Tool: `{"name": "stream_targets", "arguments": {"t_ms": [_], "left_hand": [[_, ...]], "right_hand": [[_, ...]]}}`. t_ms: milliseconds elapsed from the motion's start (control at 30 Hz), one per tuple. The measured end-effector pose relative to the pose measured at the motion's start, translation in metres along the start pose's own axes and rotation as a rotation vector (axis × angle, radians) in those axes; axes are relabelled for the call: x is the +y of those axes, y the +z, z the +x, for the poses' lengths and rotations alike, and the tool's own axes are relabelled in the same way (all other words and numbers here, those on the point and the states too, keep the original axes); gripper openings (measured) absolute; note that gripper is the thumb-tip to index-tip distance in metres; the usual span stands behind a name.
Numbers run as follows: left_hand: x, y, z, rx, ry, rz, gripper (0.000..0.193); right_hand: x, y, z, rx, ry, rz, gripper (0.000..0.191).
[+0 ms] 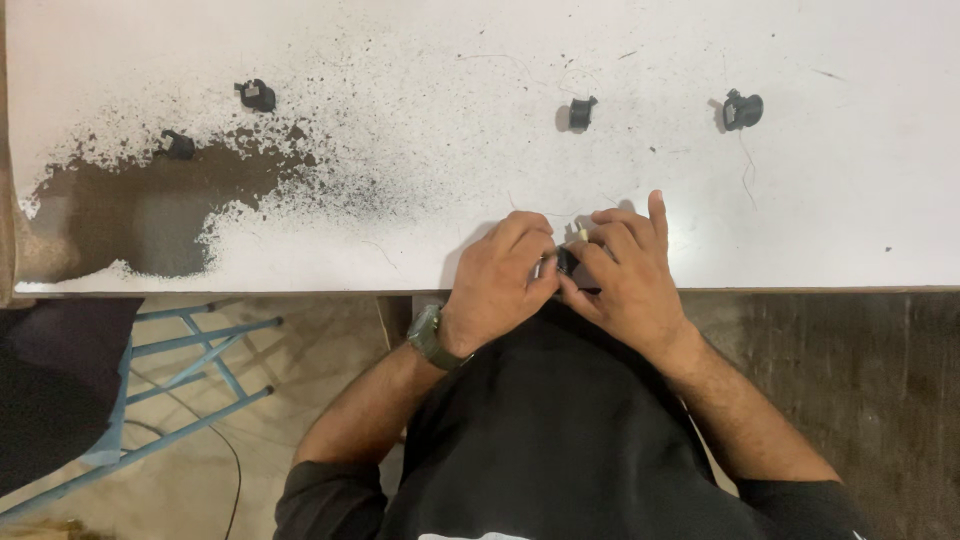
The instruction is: The person sits at a white work table and works on small black plastic wheel-like components one at a time, holding each part and using a small hand tool to pry and press at its center, then sets the finished part aside and picks up the next one. Finished parts accumulate in a pile on the right side of the table.
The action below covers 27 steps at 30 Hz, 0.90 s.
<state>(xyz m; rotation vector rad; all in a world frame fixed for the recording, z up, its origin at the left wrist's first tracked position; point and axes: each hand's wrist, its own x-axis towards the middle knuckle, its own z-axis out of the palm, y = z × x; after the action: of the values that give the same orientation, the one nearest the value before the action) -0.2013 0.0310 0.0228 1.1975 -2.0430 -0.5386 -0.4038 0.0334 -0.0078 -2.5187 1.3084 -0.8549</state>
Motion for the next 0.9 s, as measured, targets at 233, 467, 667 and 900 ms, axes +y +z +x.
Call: {"name": "stream_targets", "arguments": {"t_ms": [233,467,667,900], "left_hand": [[-0.003,-0.002,-0.002,-0.093,-0.222,-0.193,0.011],[0.001,0.018,-0.006,-0.079,-0.31,-0.268,0.016],[0.005,0.026,-0.01,0.003,-0.255,-0.28,0.013],[0.005,0.029,-0.011,-0.012,-0.267,-0.281,0.013]], "right_hand": [[-0.001,-0.003,-0.002,0.026,0.061,0.017,0.04],[-0.007,0.0,-0.027,0.264,0.027,0.157,0.031],[-0.014,0.018,-0.039,0.289,0.084,0.297,0.031],[-0.014,0.02,-0.04,0.31,0.072,0.266,0.031]]}}
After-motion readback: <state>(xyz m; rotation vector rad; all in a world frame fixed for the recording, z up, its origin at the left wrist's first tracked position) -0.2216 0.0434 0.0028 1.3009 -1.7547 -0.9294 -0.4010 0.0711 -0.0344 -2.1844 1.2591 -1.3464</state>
